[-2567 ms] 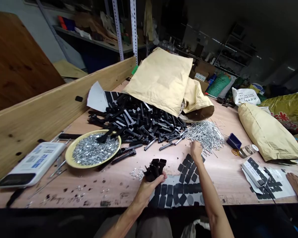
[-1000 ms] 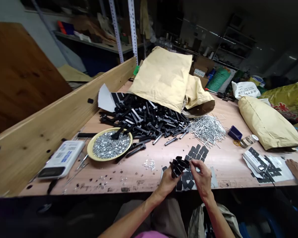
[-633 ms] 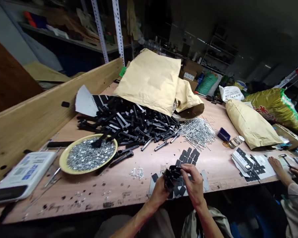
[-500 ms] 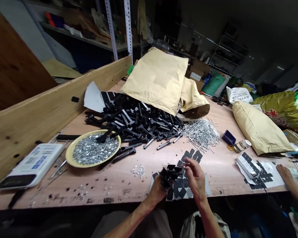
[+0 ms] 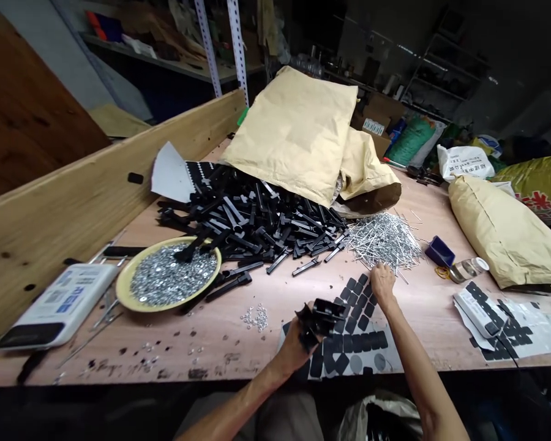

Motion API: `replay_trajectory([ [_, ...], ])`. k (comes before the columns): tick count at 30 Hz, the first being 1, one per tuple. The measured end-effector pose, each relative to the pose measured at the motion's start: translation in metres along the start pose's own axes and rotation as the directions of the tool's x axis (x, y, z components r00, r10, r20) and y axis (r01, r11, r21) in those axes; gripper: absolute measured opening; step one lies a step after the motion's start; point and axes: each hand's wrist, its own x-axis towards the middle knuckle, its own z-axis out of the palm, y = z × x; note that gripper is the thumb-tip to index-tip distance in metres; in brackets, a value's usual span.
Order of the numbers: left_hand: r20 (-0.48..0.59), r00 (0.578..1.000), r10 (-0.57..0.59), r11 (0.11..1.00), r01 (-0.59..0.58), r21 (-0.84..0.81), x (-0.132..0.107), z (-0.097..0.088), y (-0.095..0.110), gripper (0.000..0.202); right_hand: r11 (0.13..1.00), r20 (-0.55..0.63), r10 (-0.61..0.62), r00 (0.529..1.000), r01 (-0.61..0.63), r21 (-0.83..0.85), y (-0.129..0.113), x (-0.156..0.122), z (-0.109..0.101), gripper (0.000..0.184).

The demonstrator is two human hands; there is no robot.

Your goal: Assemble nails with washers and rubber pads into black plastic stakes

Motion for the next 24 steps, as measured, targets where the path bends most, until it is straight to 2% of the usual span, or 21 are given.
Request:
replay_trajectory([
  [5, 0.014, 1.000, 0.000, 0.999, 0.000, 0.048, 0.006, 0.001, 0.007, 0.025, 0.990, 0.030, -0.120, 0.992, 0.122, -0.076, 0.001, 0.001, -0.015, 0.024],
  [9, 0.045, 0.999, 0.001, 0.987, -0.009, 0.162, 0.013, 0.004, 0.007, 0.023, 0.987, -0.024, -0.128, 0.991, 0.125, -0.100, 0.011, -0.007, -0.032, 0.025],
  [11, 0.035, 0.999, 0.016, 0.981, -0.022, 0.193, 0.014, 0.005, 0.005, 0.021, 0.992, -0.077, -0.127, 0.989, 0.125, -0.036, 0.016, -0.014, -0.040, 0.025],
  [13, 0.031, 0.999, 0.036, 0.975, -0.042, 0.217, 0.014, 0.004, 0.003, 0.019, 0.971, -0.147, -0.187, 0.971, 0.205, 0.121, 0.018, -0.024, -0.050, 0.023],
  [15, 0.044, 0.998, 0.051, 0.970, -0.060, 0.237, 0.012, 0.003, 0.003, 0.017, 0.883, -0.246, -0.307, 0.919, 0.371, 0.286, 0.015, -0.038, -0.061, 0.023],
  [17, 0.051, 0.997, 0.058, 0.964, -0.069, 0.259, 0.010, 0.002, 0.006, 0.014, 0.766, -0.332, -0.429, 0.840, 0.533, 0.359, 0.010, -0.056, -0.074, 0.026],
  [20, 0.054, 0.997, 0.055, 0.950, -0.069, 0.305, 0.006, 0.000, 0.010, 0.008, 0.699, -0.341, -0.566, 0.750, 0.656, 0.283, 0.000, -0.080, -0.093, 0.028],
  [24, 0.079, 0.995, 0.067, 0.927, -0.092, 0.363, 0.001, 0.002, 0.015, 0.010, 0.706, -0.318, -0.654, 0.686, 0.705, 0.069, -0.008, -0.096, -0.111, 0.023],
])
